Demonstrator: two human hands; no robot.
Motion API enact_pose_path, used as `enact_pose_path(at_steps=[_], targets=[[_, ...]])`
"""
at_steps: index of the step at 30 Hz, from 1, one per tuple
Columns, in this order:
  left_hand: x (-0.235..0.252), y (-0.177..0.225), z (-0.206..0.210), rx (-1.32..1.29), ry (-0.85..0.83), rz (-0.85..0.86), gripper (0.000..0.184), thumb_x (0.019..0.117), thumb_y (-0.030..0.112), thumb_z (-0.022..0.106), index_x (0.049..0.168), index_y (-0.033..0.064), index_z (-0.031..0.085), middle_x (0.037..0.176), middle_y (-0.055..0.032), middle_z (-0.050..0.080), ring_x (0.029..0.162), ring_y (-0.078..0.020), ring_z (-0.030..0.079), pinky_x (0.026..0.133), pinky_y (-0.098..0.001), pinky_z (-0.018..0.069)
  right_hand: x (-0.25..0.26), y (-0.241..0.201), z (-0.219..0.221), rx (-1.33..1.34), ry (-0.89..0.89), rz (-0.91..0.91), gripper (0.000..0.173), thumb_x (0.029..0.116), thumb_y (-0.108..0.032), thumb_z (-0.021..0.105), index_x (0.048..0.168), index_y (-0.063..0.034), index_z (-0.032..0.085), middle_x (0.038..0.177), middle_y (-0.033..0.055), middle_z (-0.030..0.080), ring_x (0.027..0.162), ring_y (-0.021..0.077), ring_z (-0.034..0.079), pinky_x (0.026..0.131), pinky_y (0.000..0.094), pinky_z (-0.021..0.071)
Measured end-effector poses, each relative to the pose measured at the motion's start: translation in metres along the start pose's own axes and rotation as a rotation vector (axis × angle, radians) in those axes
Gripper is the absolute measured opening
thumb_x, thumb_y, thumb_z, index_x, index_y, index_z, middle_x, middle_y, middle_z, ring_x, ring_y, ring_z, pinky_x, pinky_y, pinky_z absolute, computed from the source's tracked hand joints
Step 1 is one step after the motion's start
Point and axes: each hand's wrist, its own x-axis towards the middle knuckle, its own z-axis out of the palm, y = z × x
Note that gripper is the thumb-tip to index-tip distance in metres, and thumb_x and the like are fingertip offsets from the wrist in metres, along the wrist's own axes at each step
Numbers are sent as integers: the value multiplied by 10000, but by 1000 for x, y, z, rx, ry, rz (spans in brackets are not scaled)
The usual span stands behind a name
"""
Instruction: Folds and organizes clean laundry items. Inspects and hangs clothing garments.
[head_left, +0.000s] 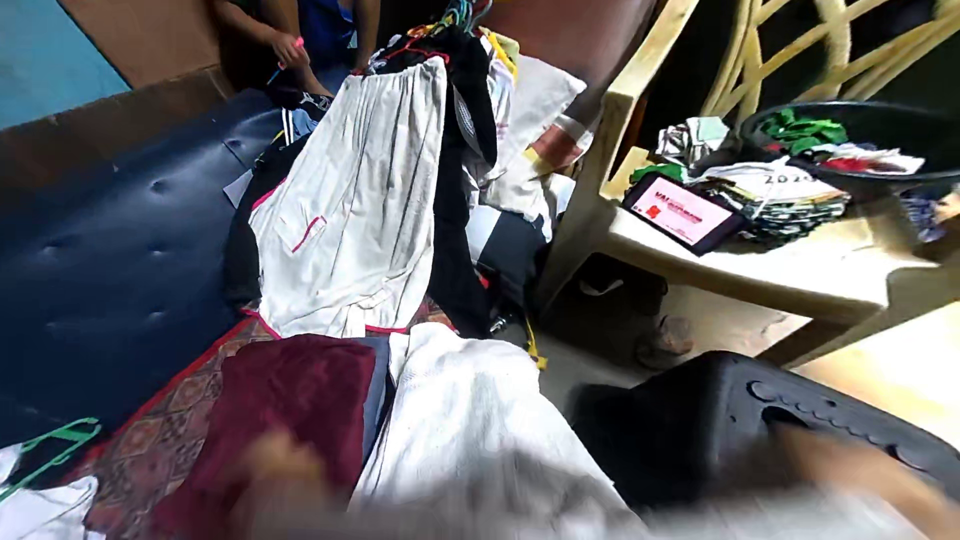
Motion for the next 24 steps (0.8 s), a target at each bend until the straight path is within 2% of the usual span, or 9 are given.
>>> enact_pose_path(at_steps=[1, 3, 5, 8, 12, 13, 16, 20, 24], targets=[[8, 7, 37, 151, 218, -376, 377, 1107, 200, 311, 993, 39, 632, 841, -3, 661, 811, 2, 638, 762, -142, 521, 0, 30, 9, 168, 232, 127, 295, 933, -572, 602, 1003, -332, 757, 917, -201, 742, 844, -109, 666, 747, 101, 546], [-1, -38, 33, 51, 142, -800, 620, 1118, 451, 210, 1314, -36, 540, 1154, -92, 670, 1060, -87, 632, 915, -236, 516, -22, 75, 28, 395, 520, 535, 640, 770, -830, 577, 1040, -258, 681, 892, -135, 753, 816, -13, 712, 727, 207, 601], [-38, -112, -4, -205, -14, -1009, 848, 877, 827, 412, 1237, 87, 616, 1073, -1, 765, 991, -97, 731, 854, -321, 618, -64, 109, 44, 478, 475, 788, 673, 810, -793, 594, 1126, -198, 583, 919, -106, 749, 851, 28, 716, 784, 248, 599], [-75, -119, -9, -1, -89, -1121, 450, 979, 117, 570, 1372, -18, 395, 1080, -18, 687, 963, -55, 693, 872, -283, 590, -109, 133, 66, 513, 572, 798, 279, 878, -58, 647, 1142, -148, 630, 944, -58, 785, 853, 64, 744, 818, 279, 622], [-80, -116, -1, 294, -126, -762, 1072, 758, 32, 779, 1559, -130, 85, 1582, -326, 269, 1398, -182, 452, 1124, -320, 425, -112, 134, 79, 295, 655, 624, 1105, 751, 29, 742, 1581, -29, 15, 1371, -19, 589, 1049, 55, 705, 881, 298, 627], [-79, -111, 0, 339, -147, -662, 998, 767, 29, 777, 1519, -175, 155, 1543, -347, 312, 1357, -139, 492, 1097, -282, 446, -111, 130, 80, 209, 631, 574, 1149, 728, -11, 792, 1579, -4, 20, 1414, -26, 567, 1074, 27, 694, 894, 282, 622], [-74, -96, -5, 467, -295, -535, 508, 773, 29, 802, 1210, -165, 632, 1214, -244, 671, 1138, -81, 633, 1014, -242, 493, -114, 117, 80, -33, 426, 494, 807, 684, -74, 869, 1400, 64, 523, 1383, 45, 633, 1189, 55, 641, 990, 292, 563], [-77, -98, -6, 704, -502, -532, 611, 722, 24, 844, 1269, -136, 623, 1247, -406, 595, 1147, -505, 621, 1008, -558, 502, -102, 111, 83, -350, 191, 659, 831, 636, 7, 859, 1400, 95, 546, 1410, 449, 415, 1256, 483, 545, 1055, 542, 476], [-59, -88, 6, 927, -486, -417, 352, 726, -61, 769, 1075, -93, 731, 1101, -397, 604, 941, -487, 659, 832, -527, 574, -72, 95, 79, -736, 322, 627, 441, 653, 60, 805, 1083, 107, 725, 1207, 424, 523, 951, 480, 642, 801, 533, 573]])
